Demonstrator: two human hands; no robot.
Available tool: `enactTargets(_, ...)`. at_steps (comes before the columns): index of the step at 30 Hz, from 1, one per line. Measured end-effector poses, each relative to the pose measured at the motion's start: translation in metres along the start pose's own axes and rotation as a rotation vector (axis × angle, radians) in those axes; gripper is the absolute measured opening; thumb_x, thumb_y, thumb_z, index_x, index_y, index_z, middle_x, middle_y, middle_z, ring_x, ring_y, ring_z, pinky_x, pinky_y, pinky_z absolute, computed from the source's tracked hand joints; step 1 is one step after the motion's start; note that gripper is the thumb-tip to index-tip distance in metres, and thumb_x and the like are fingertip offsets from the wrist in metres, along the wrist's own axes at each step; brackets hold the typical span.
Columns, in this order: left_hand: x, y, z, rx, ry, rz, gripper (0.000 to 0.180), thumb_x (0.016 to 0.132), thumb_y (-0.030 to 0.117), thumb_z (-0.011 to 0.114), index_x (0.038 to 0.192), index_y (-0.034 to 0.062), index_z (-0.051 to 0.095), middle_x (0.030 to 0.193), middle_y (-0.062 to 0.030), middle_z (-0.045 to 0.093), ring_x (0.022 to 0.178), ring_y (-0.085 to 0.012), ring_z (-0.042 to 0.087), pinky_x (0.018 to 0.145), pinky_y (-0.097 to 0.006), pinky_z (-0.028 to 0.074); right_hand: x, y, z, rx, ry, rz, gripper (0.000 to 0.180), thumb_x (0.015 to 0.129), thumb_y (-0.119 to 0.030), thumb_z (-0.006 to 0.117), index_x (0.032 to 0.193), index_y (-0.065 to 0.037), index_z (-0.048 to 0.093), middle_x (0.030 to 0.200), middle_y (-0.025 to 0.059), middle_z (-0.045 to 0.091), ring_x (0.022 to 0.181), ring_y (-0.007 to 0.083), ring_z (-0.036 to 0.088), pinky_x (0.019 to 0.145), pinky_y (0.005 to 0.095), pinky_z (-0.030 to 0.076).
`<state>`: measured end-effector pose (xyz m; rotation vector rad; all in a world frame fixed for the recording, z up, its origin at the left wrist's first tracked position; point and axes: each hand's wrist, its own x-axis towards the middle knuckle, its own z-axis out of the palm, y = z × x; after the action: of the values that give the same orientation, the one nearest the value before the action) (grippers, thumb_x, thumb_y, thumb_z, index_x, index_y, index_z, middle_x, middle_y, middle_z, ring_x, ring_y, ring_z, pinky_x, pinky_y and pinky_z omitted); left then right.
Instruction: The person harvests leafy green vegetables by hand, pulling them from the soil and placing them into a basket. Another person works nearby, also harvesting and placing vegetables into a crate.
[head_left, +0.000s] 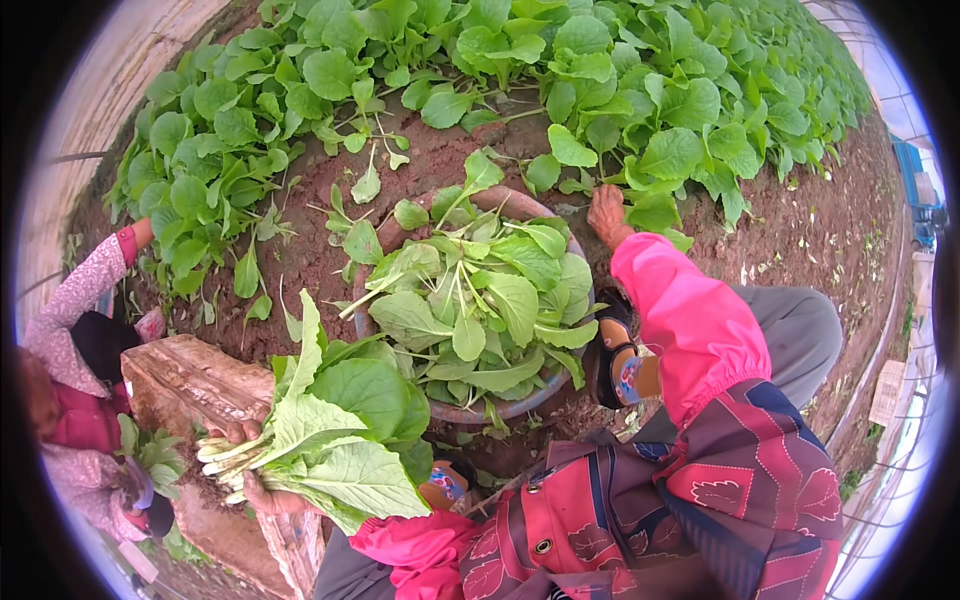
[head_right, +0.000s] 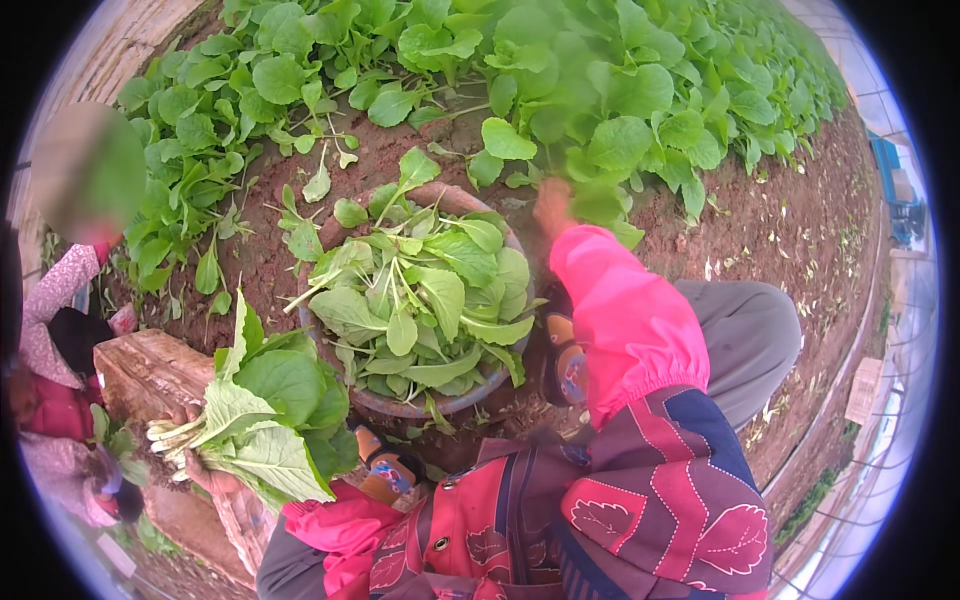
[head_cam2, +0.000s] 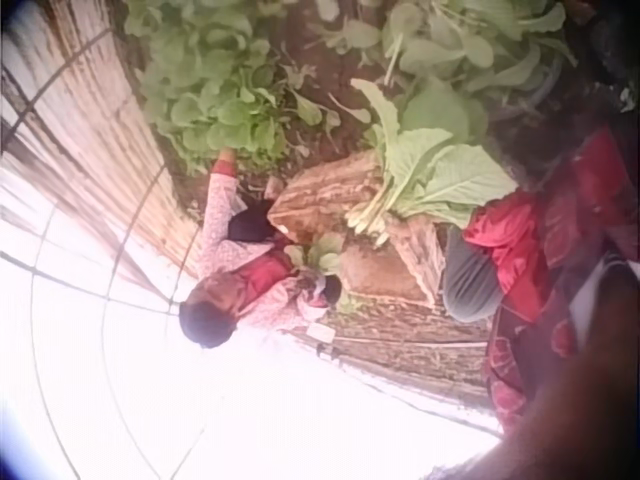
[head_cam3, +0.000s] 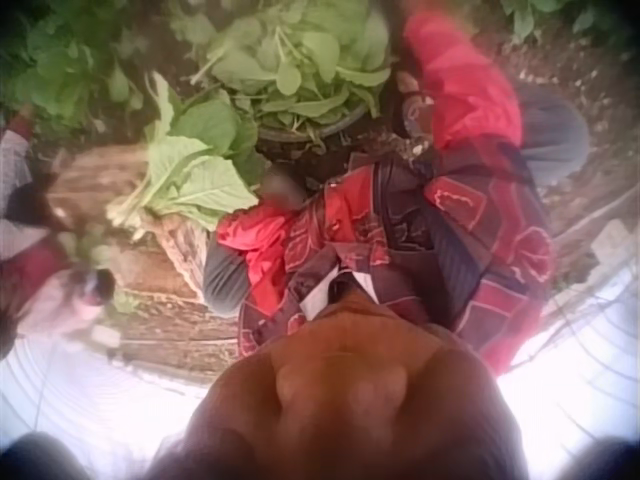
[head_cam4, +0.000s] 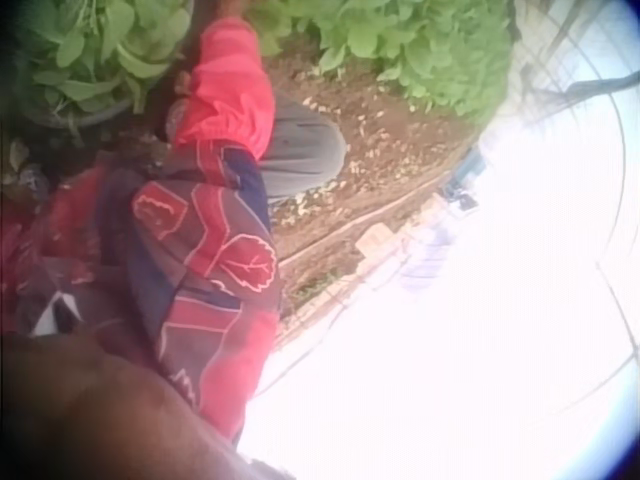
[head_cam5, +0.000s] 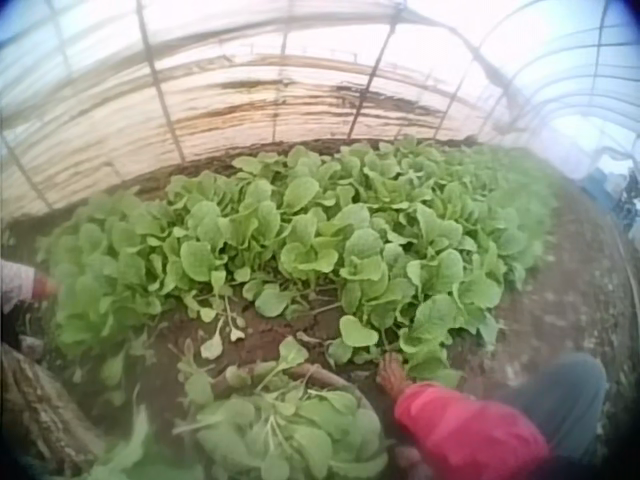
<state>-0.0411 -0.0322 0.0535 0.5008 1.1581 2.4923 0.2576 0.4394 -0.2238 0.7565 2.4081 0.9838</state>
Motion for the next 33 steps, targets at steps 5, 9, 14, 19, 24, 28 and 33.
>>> enactTargets(5, -0.002, -0.004, 0.001, -0.069, -0.133, -0.012, 0.059, 0.078, 0.019, 0.053, 0.130, 0.0103, 0.027, 0.117, -0.0059, 0.036, 0.109, -0.0216, 0.035, 0.100, -0.042, 0.029, 0.011, 0.009, -0.037, 0.317, -0.340, -0.113, 0.017, 0.076, -0.016, 0.053, 0.086, -0.012, 0.067, 0.083, 0.0036, 0.064, 0.080, 0.0270, 0.061, 0.059, 0.0484, 0.046)
enactTargets(9, -0.002, -0.003, 0.001, -0.021, -0.096, -0.006, 0.060, 0.078, 0.020, 0.054, 0.130, 0.0111, 0.027, 0.117, -0.0060, 0.035, 0.109, -0.0213, 0.035, 0.099, -0.042, 0.029, 0.010, 0.012, -0.045, 0.540, -0.430, 0.007, 0.016, 0.075, -0.013, 0.054, 0.085, -0.009, 0.066, 0.093, 0.0084, 0.065, 0.084, 0.0288, 0.063, 0.065, 0.0455, 0.052)
enactTargets(14, -0.006, 0.003, -0.012, 0.089, 0.064, -0.066, 0.059, 0.078, 0.024, 0.053, 0.129, 0.0114, 0.027, 0.115, -0.0063, 0.035, 0.110, -0.0209, 0.034, 0.100, -0.043, 0.029, -0.008, 0.032, -0.050, 0.731, -0.378, -0.209, 0.018, 0.074, -0.011, 0.051, 0.086, -0.005, 0.064, 0.092, 0.0150, 0.063, 0.085, 0.0318, 0.062, 0.070, 0.0425, 0.050)
enactTargets(19, -0.001, -0.011, 0.003, -0.140, -0.113, 0.036, 0.056, 0.079, 0.023, 0.051, 0.128, 0.0091, 0.028, 0.114, -0.0082, 0.037, 0.109, -0.0222, 0.035, 0.100, -0.045, 0.029, 0.021, 0.081, -0.118, 0.742, -0.280, -0.212, 0.016, 0.073, -0.015, 0.050, 0.079, -0.004, 0.061, 0.081, 0.0156, 0.063, 0.072, 0.0318, 0.062, 0.062, 0.0411, 0.050)
enactTargets(24, -0.028, 0.011, 0.006, -0.228, -0.024, 0.153, 0.055, 0.079, 0.023, 0.046, 0.128, 0.0016, 0.033, 0.117, -0.0154, 0.047, 0.105, -0.0270, 0.048, 0.097, -0.050, 0.033, 0.032, 0.122, -0.247, 1.319, -0.231, -0.276, 0.026, 0.079, -0.020, 0.055, 0.096, -0.001, 0.056, 0.087, 0.0122, 0.061, 0.080, 0.0216, 0.060, 0.071, 0.0335, 0.047)
enactTargets(28, 0.004, -0.024, 0.043, -0.346, 0.018, 0.001, 0.058, 0.070, 0.016, 0.054, 0.124, 0.0080, 0.033, 0.103, -0.0115, 0.044, 0.090, -0.0245, 0.042, 0.085, -0.041, 0.036, 0.022, 0.164, -0.274, 2.011, -0.122, -0.453, 0.023, 0.081, -0.017, 0.060, 0.096, -0.002, 0.055, 0.085, 0.0043, 0.060, 0.080, 0.0130, 0.057, 0.075, 0.0277, 0.045)
enactTargets(33, -0.017, -0.023, 0.060, -0.364, 0.081, -0.144, 0.064, 0.061, 0.008, 0.055, 0.122, 0.0001, 0.035, 0.094, -0.0166, 0.049, 0.084, -0.0280, 0.048, 0.079, -0.038, 0.042, 0.017, 0.121, -0.362, 2.323, -0.071, -0.736, 0.025, 0.078, -0.014, 0.063, 0.100, -0.003, 0.055, 0.091, 0.0084, 0.062, 0.087, 0.0148, 0.057, 0.081, 0.0282, 0.042)
